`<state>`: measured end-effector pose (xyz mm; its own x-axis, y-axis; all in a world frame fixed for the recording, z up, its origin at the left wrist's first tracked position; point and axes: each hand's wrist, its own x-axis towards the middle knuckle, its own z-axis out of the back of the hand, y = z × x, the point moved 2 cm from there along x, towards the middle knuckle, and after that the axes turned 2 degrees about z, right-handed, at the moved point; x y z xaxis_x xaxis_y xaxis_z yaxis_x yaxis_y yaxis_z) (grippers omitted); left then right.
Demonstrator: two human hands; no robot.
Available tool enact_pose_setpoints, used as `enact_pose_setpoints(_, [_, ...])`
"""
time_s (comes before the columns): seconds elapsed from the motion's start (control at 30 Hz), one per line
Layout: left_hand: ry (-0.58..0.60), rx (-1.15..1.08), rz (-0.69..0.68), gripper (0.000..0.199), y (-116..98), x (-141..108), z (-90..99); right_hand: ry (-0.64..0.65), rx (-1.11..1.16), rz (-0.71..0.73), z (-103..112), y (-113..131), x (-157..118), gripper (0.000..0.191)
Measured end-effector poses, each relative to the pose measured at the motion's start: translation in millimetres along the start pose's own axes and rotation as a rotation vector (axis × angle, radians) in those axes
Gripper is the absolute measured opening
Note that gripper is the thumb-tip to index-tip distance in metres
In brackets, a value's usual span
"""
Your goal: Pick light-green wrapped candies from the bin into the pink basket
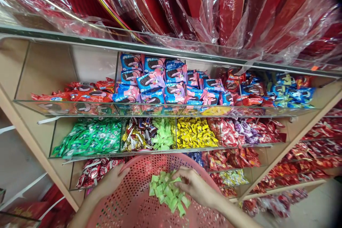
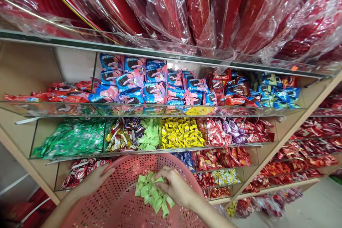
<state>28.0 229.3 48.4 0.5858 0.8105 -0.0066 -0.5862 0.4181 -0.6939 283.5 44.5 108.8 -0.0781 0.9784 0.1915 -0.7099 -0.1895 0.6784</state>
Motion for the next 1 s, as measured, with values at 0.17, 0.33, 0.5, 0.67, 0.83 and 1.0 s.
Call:
enact_pose_setpoints(0.17, [0.001, -0.017, -0.020, 0.040, 3.0, 0.9, -1.0, 0.005, 0.004, -0.062, -3.6, -16.7, -4.5, 0.023])
enact_pose_setpoints(0.33, [-0.007, -0.048, 0.027, 0.043, 3.4, 0.8, -1.2, 0.062, -0.148, -0.148, 3.6, -7.9, -2.7, 0.047])
enact_pose_setpoints(0.5, [0.013, -0.037, -0.007, 0.042, -0.8, -0.2, -1.4, 0.040, -0.245, -0.074, 16.5, 14.4, 17.2, 0.023])
enact_pose_setpoints(0.67, [-0.013, -0.010, 0.027, 0.043, -2.9, -3.9, -0.5, -0.128, -0.333, 0.083, 24.2, 34.5, 44.7, 0.022])
enact_pose_setpoints(0.83, [-0.044, 0.006, 0.077, 0.042, -3.2, -5.5, 0.2, -0.190, -0.640, 0.057, 31.9, 49.0, 82.3, 0.021])
enact_pose_setpoints(1.0, [-0.032, 0.000, 0.057, 0.040, -4.1, -5.2, -0.9, -0.166, -0.843, -0.081, 32.9, 52.7, 125.6, 0.021])
